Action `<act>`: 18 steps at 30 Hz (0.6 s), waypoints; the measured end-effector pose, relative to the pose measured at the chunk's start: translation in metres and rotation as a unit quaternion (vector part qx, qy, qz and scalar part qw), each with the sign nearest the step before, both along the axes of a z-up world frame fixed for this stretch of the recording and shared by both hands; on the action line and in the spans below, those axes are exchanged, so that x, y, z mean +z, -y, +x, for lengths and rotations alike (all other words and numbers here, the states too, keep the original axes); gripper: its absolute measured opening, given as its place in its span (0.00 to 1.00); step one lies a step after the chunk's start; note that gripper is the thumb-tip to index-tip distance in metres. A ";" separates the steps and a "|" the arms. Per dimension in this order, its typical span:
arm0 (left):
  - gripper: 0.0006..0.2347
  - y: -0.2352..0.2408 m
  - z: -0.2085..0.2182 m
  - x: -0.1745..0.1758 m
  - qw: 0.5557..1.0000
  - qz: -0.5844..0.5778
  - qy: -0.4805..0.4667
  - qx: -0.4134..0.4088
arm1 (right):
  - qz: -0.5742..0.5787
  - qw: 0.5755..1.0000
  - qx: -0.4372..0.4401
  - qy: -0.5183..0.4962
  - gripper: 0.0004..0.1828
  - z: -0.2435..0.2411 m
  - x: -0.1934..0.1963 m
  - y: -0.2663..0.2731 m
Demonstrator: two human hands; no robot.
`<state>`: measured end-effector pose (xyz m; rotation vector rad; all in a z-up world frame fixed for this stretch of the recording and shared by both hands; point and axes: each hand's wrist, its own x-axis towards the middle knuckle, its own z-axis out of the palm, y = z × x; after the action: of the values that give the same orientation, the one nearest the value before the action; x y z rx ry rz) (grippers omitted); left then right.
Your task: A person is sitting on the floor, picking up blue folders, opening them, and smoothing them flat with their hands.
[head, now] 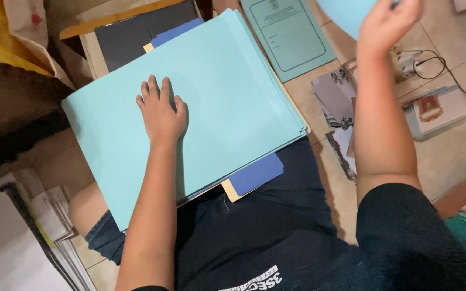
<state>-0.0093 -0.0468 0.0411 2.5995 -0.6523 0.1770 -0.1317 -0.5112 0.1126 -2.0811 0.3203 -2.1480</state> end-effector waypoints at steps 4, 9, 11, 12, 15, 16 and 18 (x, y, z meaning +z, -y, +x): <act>0.21 0.000 -0.001 -0.002 1.000 -0.006 0.018 -0.001 | -0.050 0.953 0.195 -0.227 0.07 0.002 -0.047 -0.078; 0.21 0.000 0.003 -0.004 1.000 -0.005 0.022 -0.012 | 0.114 0.898 0.233 -0.356 0.06 -0.010 -0.178 -0.076; 0.23 -0.001 0.004 0.000 0.998 0.056 -0.039 0.001 | 0.170 0.868 0.166 -0.437 0.07 -0.016 -0.242 -0.055; 0.23 0.001 0.004 -0.001 0.997 0.059 -0.041 -0.005 | 0.175 0.867 0.162 -0.438 0.07 -0.018 -0.230 -0.062; 0.23 0.001 0.006 -0.002 0.998 0.058 -0.036 -0.005 | 0.367 0.673 0.136 -0.628 0.15 -0.018 -0.207 -0.075; 0.23 0.001 0.006 -0.002 0.998 0.059 -0.035 -0.005 | 0.351 0.671 0.146 -0.637 0.14 -0.021 -0.209 -0.072; 0.23 -0.001 0.006 -0.002 0.998 0.061 -0.034 -0.003 | 0.335 0.668 0.157 -0.646 0.15 -0.023 -0.224 -0.061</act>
<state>-0.0031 -0.0459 0.0392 2.7058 -0.6655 0.0473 -0.1548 -0.4502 -0.1114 -2.4078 0.6423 0.0426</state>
